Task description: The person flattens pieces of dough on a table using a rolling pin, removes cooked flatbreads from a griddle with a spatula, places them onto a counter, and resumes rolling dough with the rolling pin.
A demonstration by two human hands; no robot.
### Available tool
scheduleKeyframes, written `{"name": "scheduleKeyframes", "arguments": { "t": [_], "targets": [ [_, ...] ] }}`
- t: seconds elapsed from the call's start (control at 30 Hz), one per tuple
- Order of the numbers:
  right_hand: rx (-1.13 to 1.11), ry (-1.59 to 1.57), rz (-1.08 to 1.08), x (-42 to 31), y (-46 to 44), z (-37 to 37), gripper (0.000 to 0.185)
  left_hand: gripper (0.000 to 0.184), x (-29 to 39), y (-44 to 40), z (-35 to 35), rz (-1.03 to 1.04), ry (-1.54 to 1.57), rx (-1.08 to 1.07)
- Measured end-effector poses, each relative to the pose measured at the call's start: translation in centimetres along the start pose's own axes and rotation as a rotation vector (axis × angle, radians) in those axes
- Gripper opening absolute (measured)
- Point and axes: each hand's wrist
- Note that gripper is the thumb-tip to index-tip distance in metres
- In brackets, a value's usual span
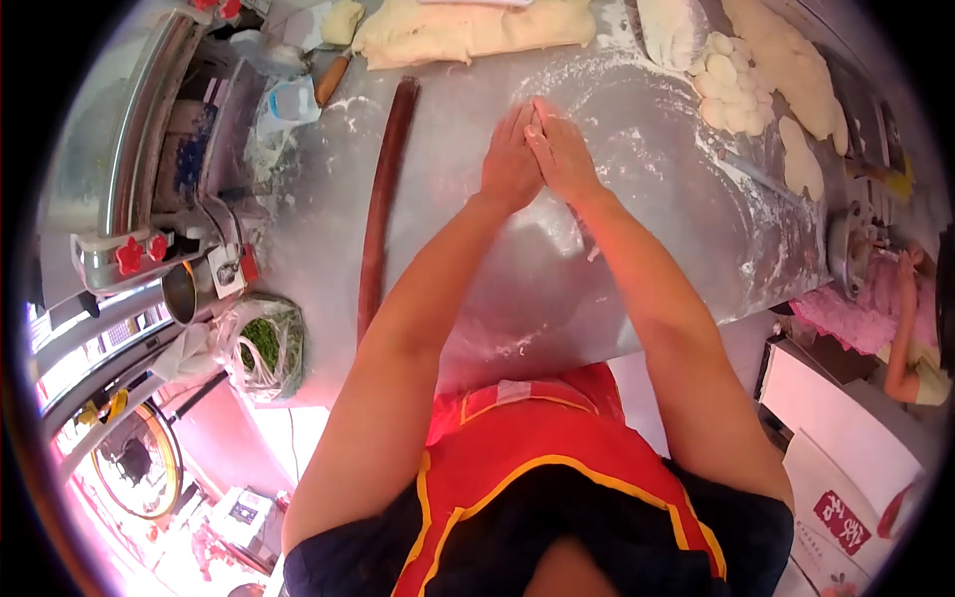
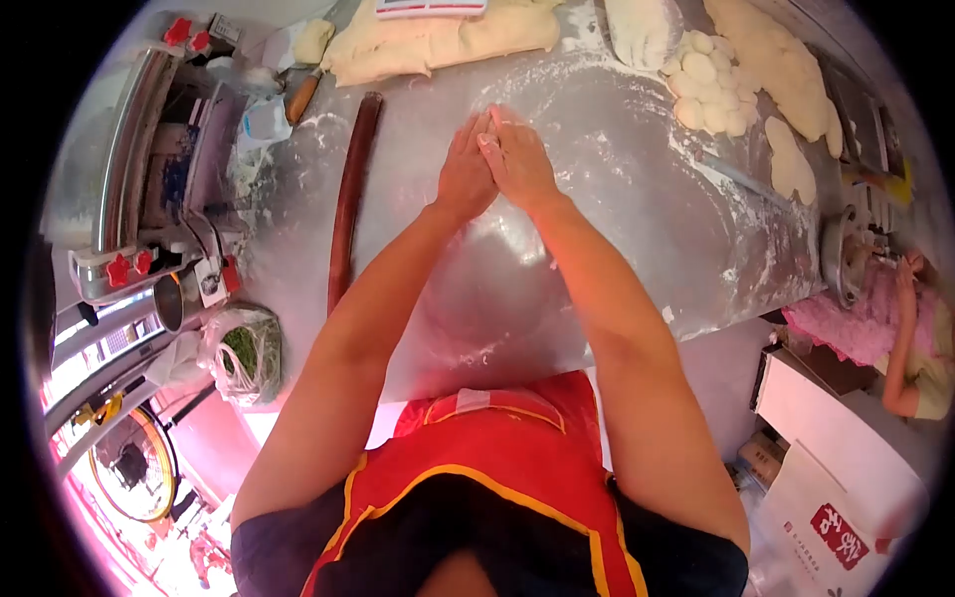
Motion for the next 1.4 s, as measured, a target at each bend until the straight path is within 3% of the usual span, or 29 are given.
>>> {"name": "scheduleKeyframes", "arguments": {
  "t": [0.03,0.2,0.3,0.5,0.6,0.7,0.73,0.77,0.8,0.83,0.87,0.97,1.07,1.1,1.17,1.27,1.33,1.4],
  "targets": [
    [0.009,-0.076,0.066,-0.7,0.4,0.6,0.052,0.055,0.1,0.8,0.5,-0.041,-0.006,-0.052],
    [-0.024,0.023,-0.067,1.0,10.8,0.3,0.057,0.060,8.1,7.8,-0.3,-0.292,0.329,-0.111],
    [-0.012,0.028,-0.049,1.1,12.6,-0.6,0.058,0.060,10.4,8.2,0.1,-0.155,-0.062,-0.240],
    [0.049,0.095,-0.069,1.8,11.1,0.5,0.059,0.061,9.3,7.3,-0.1,-0.191,-0.101,-0.330],
    [-0.111,0.072,-0.044,2.4,10.4,-0.3,0.058,0.062,9.6,7.7,-1.5,-0.163,-0.192,-0.440],
    [0.014,-0.071,-0.153,3.2,7.6,-1.0,0.061,0.064,6.6,14.7,-2.6,-0.443,-0.134,0.079],
    [-0.022,0.051,-0.229,3.1,8.1,-0.8,0.061,0.067,4.8,18.5,-4.5,-0.464,-0.258,0.192],
    [-0.052,0.172,-0.304,2.5,8.5,-0.4,0.061,0.068,6.8,18.1,-10.6,-0.531,-0.466,0.201],
    [-0.077,0.293,-0.378,1.8,8.9,0.0,0.061,0.068,7.0,21.9,-11.6,-0.669,-0.546,0.214],
    [0.010,0.227,-0.407,1.0,10.1,0.1,0.059,0.062,7.4,25.1,-12.8,-0.773,-0.551,0.147],
    [-0.064,0.217,-0.473,0.6,10.9,0.2,0.059,0.055,7.6,27.0,-13.6,-0.880,-0.555,0.084],
    [-0.258,0.166,-0.676,0.1,12.5,0.5,0.060,0.040,7.7,28.4,-14.6,-0.928,-0.509,0.014],
    [-0.460,0.234,-0.431,-0.1,10.5,-1.8,0.063,0.028,10.7,27.0,-15.3,-0.824,-0.469,0.057],
    [-0.288,0.049,-0.428,0.5,10.2,-2.8,0.067,0.030,11.7,26.8,-15.6,-0.813,-0.445,0.033],
    [-0.025,0.170,-0.550,-1.2,9.4,-7.1,0.072,0.032,13.7,26.2,-15.7,-0.728,-0.340,-0.018],
    [0.024,0.428,-0.675,0.4,8.8,-11.1,0.075,0.032,14.7,24.8,-15.2,-0.507,-0.216,-0.125],
    [-0.313,0.639,-0.427,6.4,8.9,-11.8,0.074,0.031,15.1,22.6,-15.1,-0.326,-0.178,-0.156],
    [-0.306,0.554,-0.317,8.3,11.4,-13.9,0.067,0.039,15.1,22.8,-14.2,-0.372,-0.262,-0.122]
  ]
}}
Point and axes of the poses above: each hand's wrist, its own y-axis away from the middle knuckle, its own z-axis out of the palm, x = y × z, and after that the axes turned 14 degrees about z, right-handed
